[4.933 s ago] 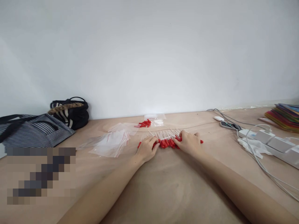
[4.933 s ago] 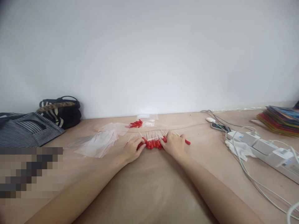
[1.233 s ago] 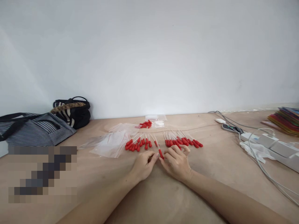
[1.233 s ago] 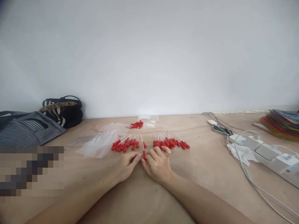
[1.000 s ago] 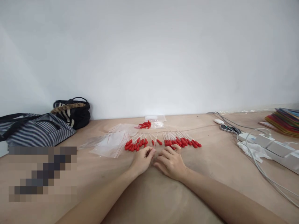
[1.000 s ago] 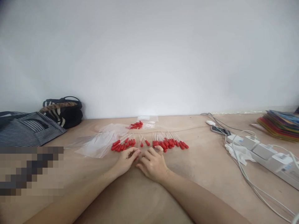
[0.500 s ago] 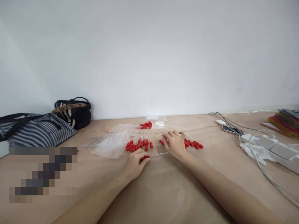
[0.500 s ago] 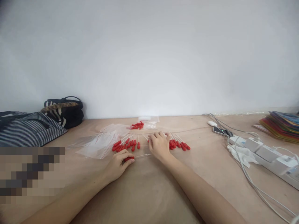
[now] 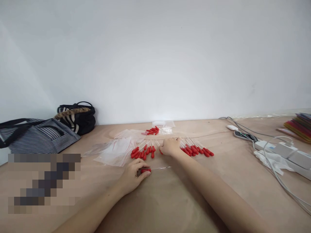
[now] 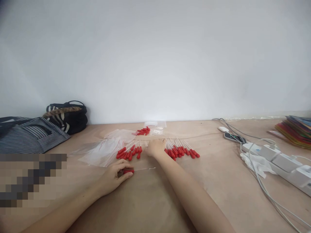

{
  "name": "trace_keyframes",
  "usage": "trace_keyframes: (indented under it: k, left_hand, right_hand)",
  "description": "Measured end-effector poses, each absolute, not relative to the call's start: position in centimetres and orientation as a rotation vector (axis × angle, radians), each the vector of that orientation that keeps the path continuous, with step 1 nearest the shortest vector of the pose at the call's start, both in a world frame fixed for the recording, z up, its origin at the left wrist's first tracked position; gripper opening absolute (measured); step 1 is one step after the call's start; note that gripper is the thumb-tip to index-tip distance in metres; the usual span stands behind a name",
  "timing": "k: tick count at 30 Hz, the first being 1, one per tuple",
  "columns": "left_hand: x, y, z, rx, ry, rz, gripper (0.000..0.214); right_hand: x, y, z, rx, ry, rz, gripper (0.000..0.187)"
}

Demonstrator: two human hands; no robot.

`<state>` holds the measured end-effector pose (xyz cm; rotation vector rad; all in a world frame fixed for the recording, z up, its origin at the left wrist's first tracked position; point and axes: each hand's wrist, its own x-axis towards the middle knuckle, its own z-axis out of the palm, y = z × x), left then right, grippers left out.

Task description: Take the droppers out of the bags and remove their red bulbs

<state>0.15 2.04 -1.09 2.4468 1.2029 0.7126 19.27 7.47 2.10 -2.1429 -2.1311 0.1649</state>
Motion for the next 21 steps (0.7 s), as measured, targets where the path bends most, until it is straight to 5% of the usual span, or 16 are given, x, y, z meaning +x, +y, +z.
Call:
trace_keyframes:
  k: [11, 21]
  left_hand:
    - [0.6, 1.7, -1.1, 2.532, 1.086, 0.751, 0.011]
    - [0.5, 1.8, -0.5, 2.447, 1.130, 0.666, 0.013]
  right_hand:
    - [19.4, 6.7, 1.9, -1.823, -2.150, 0.286, 0.022]
    - [23.0, 2.0, -0.8, -1.612, -2.147, -0.138, 0.019]
